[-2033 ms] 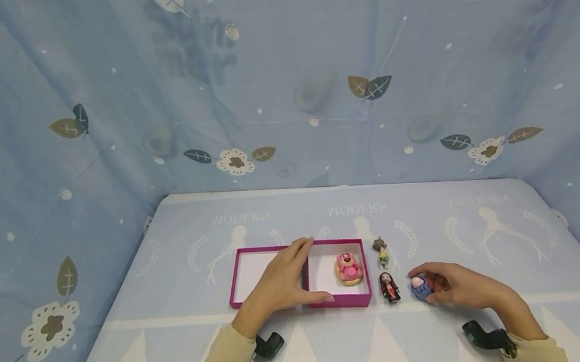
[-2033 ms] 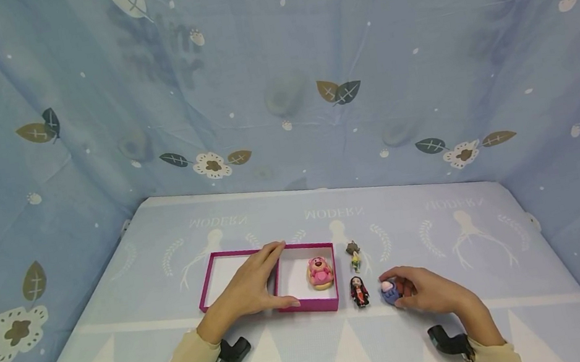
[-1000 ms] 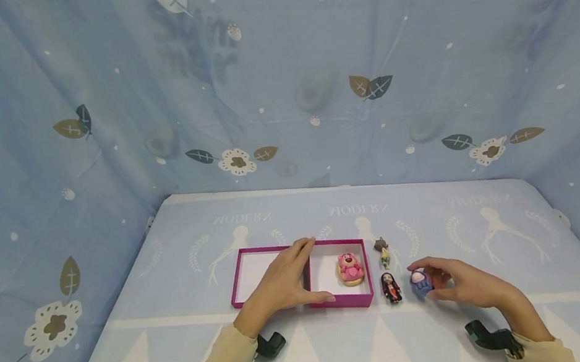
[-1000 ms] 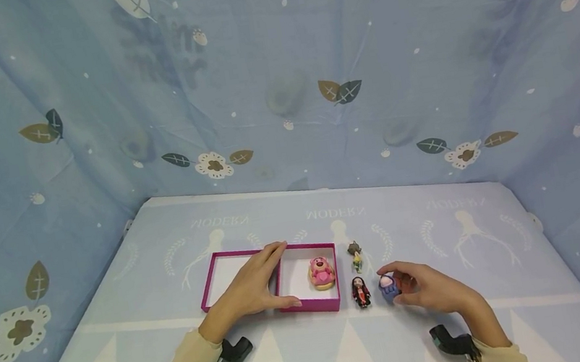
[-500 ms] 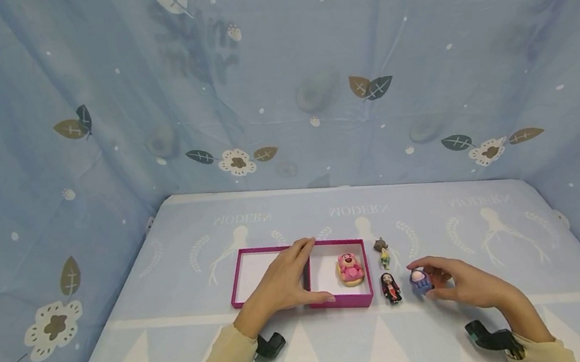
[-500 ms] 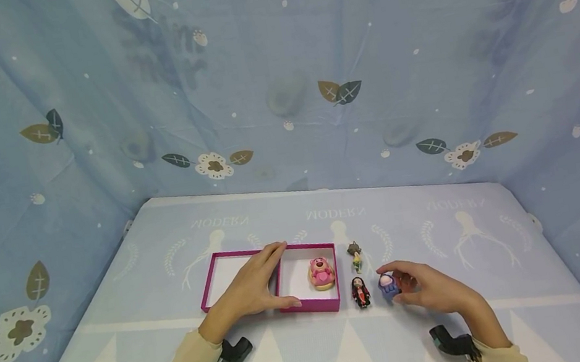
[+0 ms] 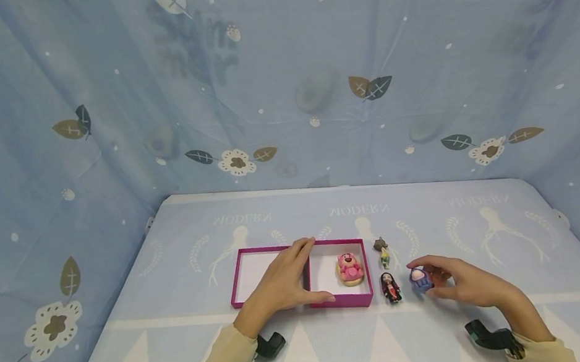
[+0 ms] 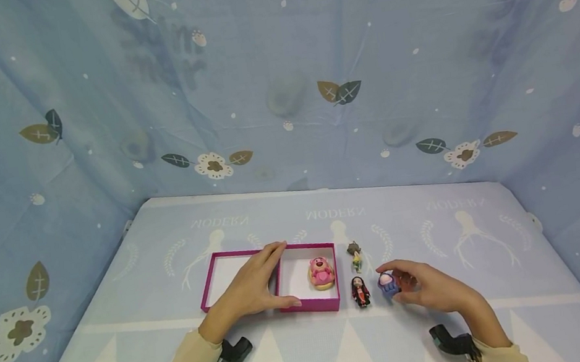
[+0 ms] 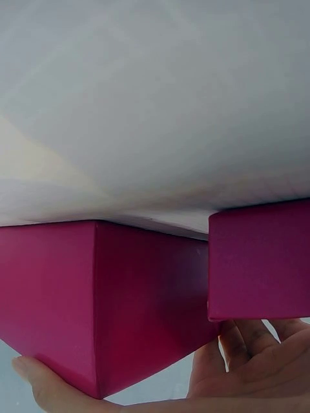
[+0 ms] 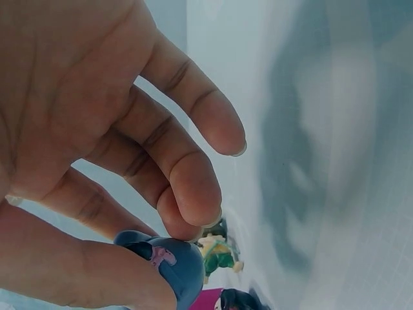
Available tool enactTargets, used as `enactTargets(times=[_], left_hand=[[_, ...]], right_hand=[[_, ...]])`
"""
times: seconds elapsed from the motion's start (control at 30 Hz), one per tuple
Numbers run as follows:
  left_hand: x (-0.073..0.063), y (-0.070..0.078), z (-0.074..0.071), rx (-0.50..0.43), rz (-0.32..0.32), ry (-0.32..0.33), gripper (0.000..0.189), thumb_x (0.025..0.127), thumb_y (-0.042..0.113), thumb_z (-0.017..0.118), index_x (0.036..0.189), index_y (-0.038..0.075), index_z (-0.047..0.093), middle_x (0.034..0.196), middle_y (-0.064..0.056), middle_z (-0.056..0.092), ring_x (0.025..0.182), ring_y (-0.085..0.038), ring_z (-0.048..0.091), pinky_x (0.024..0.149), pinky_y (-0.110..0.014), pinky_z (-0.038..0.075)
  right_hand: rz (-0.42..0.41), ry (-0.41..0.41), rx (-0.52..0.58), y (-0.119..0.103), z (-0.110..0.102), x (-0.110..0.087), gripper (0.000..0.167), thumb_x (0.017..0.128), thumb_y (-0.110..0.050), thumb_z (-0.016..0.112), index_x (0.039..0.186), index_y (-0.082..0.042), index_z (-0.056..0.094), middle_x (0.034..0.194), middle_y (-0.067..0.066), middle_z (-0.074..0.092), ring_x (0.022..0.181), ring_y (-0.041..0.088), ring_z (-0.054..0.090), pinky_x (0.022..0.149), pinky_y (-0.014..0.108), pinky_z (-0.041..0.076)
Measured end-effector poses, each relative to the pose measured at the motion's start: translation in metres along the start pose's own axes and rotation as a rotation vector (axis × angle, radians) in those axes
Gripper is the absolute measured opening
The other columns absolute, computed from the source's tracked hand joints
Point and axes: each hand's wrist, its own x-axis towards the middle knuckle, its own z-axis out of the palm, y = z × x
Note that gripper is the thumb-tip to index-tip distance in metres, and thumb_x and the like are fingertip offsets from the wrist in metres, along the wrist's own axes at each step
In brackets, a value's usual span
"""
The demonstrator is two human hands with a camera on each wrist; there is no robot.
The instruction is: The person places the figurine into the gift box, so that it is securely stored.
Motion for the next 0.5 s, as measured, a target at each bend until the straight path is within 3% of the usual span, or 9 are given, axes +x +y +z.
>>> enactTargets(times=[0.5], left_hand=[[0.0007, 0.0, -0.0012, 0.002, 0.007, -0.005, 0.119, 0.066, 0.078, 0.069, 0.155, 0.011, 0.028, 0.155, -0.004, 0.036, 0.138, -0.023, 0.042, 0.112, -0.044, 0.039]], right_hand=[[0.002, -0.001, 0.013, 0.0012, 0.0009, 0.0003, 0.055, 0.086, -0.016, 0.075, 0.136, -0.007, 0.053, 0.101, 0.0, 0.055, 0.08, 0.016, 0.05, 0.068, 0.022, 0.045]])
